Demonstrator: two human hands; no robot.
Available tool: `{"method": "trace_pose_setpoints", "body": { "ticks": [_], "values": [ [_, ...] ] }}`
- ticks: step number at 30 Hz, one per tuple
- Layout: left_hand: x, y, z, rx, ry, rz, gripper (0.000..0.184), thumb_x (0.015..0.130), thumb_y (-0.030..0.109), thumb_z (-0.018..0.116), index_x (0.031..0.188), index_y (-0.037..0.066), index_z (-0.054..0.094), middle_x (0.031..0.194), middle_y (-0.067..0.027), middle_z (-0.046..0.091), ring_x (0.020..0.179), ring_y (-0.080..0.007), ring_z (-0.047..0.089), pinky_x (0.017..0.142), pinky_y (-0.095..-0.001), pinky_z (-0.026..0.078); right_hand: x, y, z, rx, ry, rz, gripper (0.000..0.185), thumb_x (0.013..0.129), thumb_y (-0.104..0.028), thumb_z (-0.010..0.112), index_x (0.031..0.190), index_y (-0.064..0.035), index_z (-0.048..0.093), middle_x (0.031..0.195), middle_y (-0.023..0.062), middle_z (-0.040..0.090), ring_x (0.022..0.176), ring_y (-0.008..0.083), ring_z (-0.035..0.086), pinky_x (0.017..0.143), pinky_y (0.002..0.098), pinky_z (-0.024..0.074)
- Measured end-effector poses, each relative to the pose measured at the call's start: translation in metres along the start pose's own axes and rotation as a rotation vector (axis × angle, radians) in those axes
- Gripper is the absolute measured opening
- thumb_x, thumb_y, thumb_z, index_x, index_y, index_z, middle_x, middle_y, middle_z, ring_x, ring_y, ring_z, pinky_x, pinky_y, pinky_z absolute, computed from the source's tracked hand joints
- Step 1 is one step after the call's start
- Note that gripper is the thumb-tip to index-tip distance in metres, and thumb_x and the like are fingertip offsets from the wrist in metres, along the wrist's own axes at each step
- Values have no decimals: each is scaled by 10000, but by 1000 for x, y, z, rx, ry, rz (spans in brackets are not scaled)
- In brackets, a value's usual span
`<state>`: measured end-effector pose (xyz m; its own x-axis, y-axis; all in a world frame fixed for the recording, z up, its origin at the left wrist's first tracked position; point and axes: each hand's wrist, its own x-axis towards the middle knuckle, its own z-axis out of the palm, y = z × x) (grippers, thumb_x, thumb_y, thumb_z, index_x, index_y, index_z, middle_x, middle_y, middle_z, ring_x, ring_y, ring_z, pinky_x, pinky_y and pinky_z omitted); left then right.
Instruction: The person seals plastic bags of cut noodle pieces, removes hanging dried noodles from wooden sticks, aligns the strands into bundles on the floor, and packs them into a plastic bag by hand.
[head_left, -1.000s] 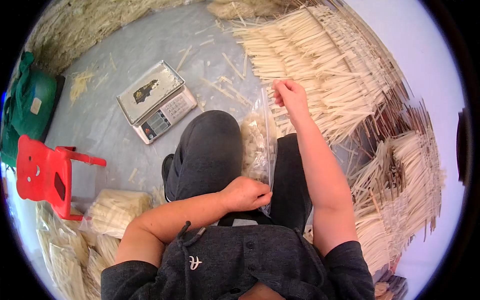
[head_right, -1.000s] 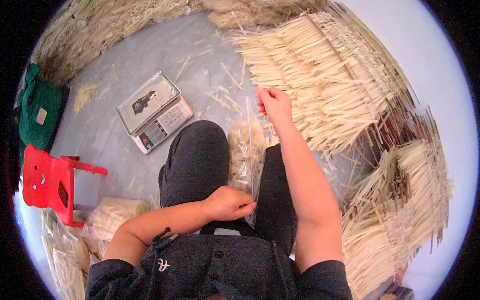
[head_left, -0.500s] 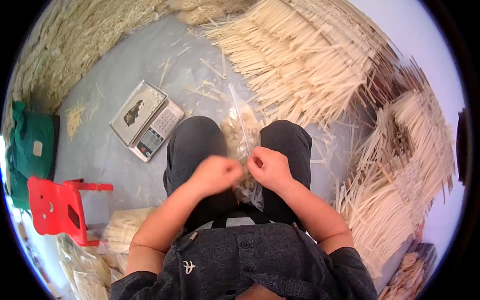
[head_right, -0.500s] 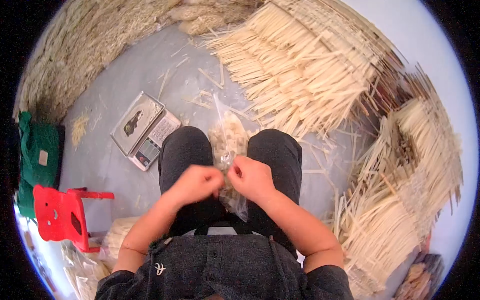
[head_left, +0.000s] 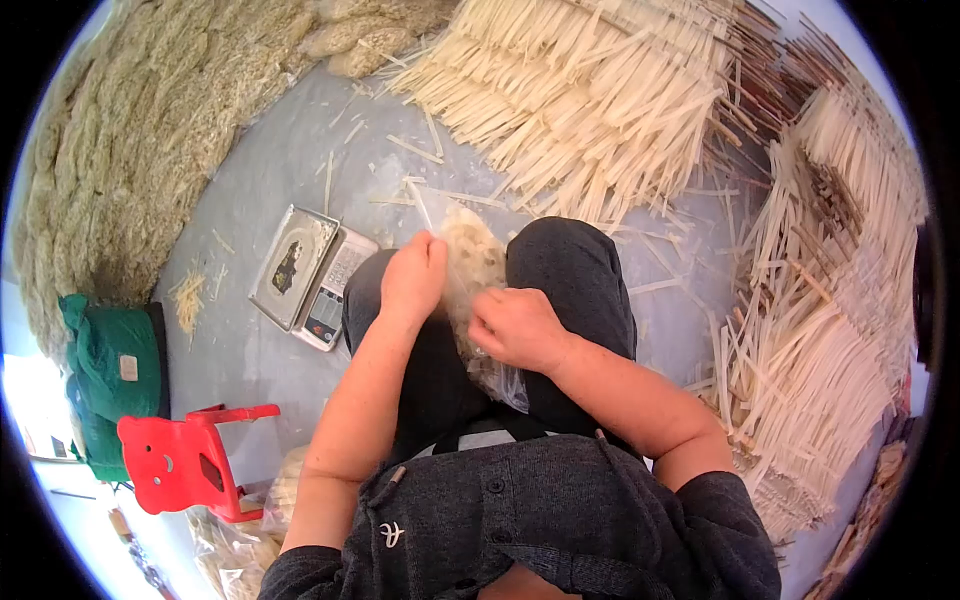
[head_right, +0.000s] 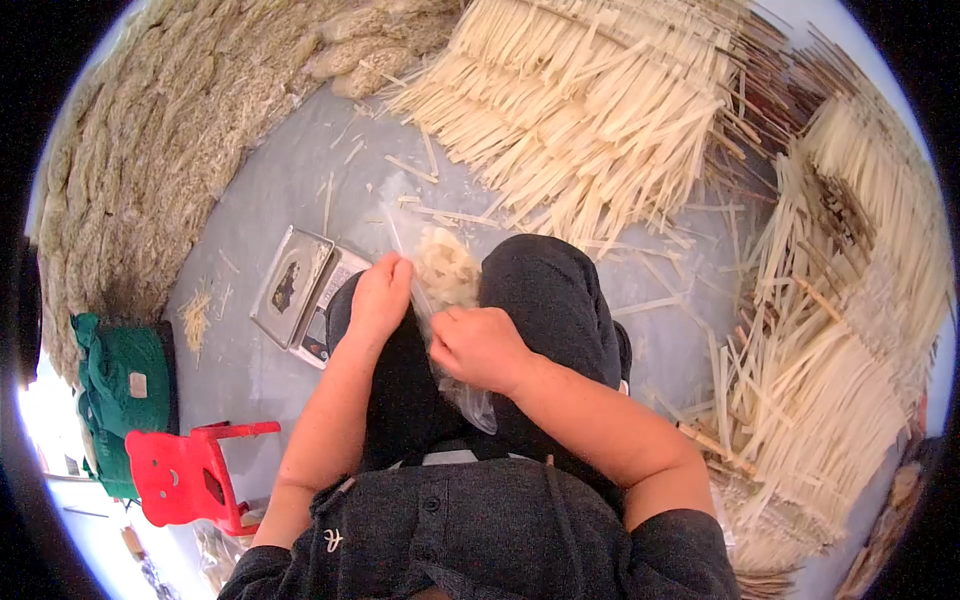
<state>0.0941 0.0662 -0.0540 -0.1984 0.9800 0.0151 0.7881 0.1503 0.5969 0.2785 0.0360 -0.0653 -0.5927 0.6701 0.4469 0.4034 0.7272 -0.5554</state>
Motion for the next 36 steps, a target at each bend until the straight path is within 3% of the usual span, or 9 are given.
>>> {"method": "trace_pose_setpoints", "body": {
  "ticks": [6, 25, 31, 36],
  "values": [
    [29, -11, -3, -19, 72, 11, 359, 916, 297, 412, 903, -18, 584, 916, -308, 621, 903, -495, 574, 798, -528, 446, 0, 3, 0, 48, 20, -38, 142, 794, -172, 612, 763, -52, 543, 707, 111, 582, 643, 310, 622, 575, 418, 505],
    [67, -18, -6, -13, 197, 97, 298, 892, 256, 467, 883, -19, 583, 835, -282, 629, 829, -470, 593, 739, -498, 463, 0, 3, 2, 64, 43, -72, 120, 759, -124, 624, 738, -56, 527, 680, 105, 561, 629, 311, 604, 554, 404, 489],
    [64, -20, -8, -10, 203, 118, 282, 899, 259, 524, 836, -9, 584, 773, -223, 636, 742, -404, 607, 669, -456, 467, 0, 4, 2, 53, 49, -65, 123, 751, -121, 630, 731, -56, 527, 682, 103, 559, 624, 308, 601, 551, 402, 488],
    [70, -24, -10, -226, 139, -24, 344, 886, 340, 566, 842, 2, 609, 683, -156, 629, 656, -308, 616, 637, -392, 468, 0, 2, 1, 84, 49, -48, 111, 751, -124, 631, 742, -61, 540, 686, 102, 565, 637, 313, 605, 561, 405, 491]
  ]
}}
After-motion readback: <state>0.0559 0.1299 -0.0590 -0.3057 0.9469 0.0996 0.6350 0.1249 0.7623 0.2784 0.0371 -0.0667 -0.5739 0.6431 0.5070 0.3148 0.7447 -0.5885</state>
